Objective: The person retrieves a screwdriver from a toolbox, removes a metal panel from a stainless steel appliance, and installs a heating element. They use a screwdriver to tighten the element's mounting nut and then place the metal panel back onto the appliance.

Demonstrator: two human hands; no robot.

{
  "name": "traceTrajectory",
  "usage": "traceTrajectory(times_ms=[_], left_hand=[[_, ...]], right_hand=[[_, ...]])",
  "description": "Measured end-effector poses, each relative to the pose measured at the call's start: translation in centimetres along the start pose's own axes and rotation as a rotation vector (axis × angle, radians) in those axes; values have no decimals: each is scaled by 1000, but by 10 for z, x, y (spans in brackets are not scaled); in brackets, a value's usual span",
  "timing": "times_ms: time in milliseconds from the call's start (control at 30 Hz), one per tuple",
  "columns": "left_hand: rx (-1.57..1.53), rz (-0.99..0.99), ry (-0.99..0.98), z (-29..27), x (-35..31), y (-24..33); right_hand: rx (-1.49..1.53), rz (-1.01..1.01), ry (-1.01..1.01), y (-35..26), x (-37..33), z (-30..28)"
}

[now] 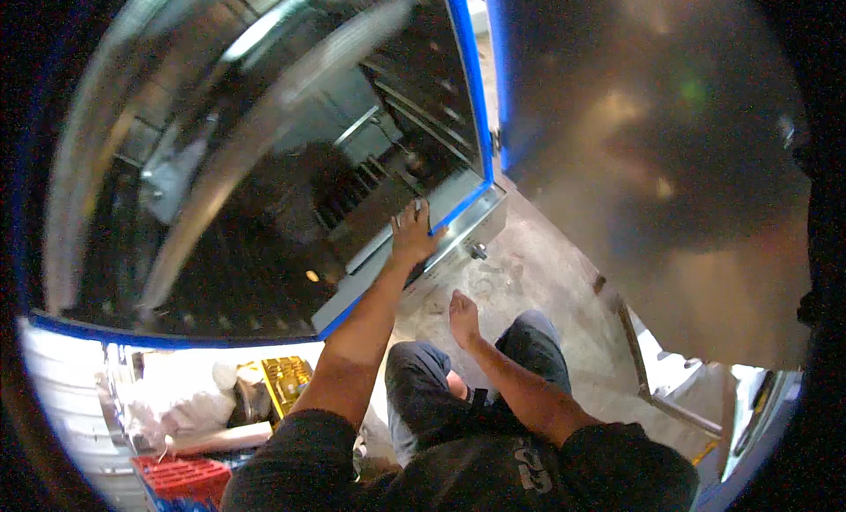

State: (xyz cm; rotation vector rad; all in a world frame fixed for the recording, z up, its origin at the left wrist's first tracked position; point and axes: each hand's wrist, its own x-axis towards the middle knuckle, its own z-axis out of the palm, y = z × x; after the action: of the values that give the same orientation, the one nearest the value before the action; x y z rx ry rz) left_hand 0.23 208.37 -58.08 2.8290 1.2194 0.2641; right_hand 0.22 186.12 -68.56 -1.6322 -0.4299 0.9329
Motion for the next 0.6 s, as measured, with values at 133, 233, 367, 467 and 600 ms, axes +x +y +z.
traceTrajectory(times_ms=[133,233,367,467,600], left_hand=[[-237,-62,-252,-72,-110,-9],[-551,-279,-507,-138,-223,-13],[-717,-725,-583,-252,-340,-45],[-202,-797,37,-355,-359,-86],[-340,-884,423,-485,-326,-123]], right_hand=[[146,10,-414,-29,-55,-28],[501,559,-534,-60,-86,-80],[293,454,-521,-111,-133,-194],[397,539,-6,-121,-176,-281],[412,452,435,-136,-220,-409]])
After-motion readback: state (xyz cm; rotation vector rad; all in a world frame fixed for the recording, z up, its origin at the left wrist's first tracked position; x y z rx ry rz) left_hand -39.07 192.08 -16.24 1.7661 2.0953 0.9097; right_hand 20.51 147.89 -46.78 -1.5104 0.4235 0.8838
